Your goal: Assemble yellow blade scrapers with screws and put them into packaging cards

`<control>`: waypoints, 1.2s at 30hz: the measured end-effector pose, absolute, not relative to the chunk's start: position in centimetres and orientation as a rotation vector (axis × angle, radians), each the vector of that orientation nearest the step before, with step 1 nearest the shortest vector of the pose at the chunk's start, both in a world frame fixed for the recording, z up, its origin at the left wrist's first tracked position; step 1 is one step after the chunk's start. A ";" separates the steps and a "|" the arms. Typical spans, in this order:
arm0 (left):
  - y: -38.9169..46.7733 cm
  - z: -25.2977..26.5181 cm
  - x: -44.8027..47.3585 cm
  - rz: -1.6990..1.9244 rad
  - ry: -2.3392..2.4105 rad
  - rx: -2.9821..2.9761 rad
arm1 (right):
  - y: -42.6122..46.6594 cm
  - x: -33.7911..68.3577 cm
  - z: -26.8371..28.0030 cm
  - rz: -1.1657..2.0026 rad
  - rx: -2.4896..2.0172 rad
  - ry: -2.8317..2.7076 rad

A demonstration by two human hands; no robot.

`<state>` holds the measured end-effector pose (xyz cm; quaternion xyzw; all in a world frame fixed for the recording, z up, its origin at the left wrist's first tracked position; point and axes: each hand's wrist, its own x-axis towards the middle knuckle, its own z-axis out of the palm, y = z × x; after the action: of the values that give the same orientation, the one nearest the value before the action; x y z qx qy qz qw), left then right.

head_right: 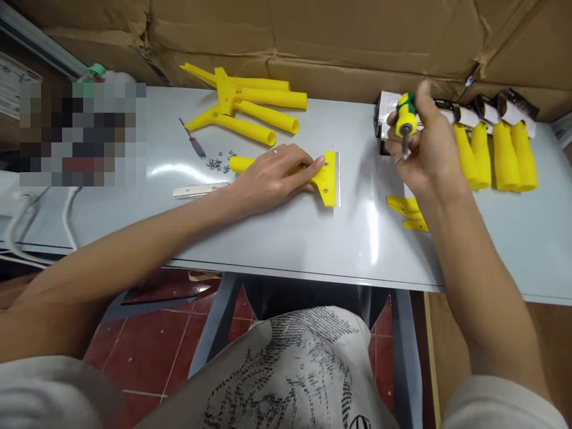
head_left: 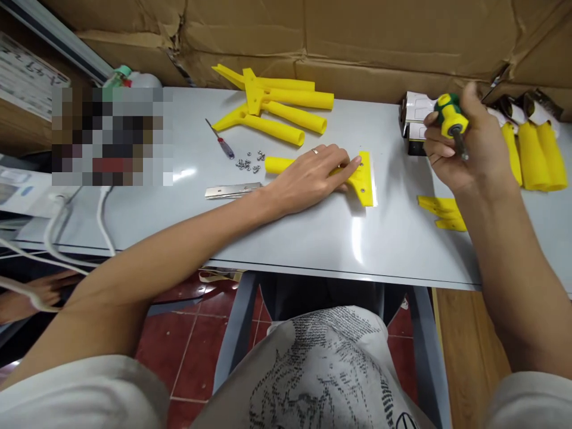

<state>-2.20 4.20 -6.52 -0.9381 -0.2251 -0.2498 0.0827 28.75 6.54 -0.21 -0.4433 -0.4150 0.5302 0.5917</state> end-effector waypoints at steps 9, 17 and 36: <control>3.6 -6.0 -2.0 -0.576 -0.653 -2.729 | 2.3 24.3 -0.6 0.930 -0.873 -1.206; 4.0 -6.3 -2.3 -0.738 -0.537 -2.737 | 2.3 24.0 -1.0 0.528 -0.877 -1.349; 4.2 -6.5 -2.0 -0.827 -0.568 -2.742 | 2.1 23.7 -1.3 0.552 -0.892 -1.355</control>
<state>-2.05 4.17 -6.54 -0.9334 -0.1934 -0.2814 0.1106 23.65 2.07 -1.29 -0.3935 -0.5977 0.2434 0.6547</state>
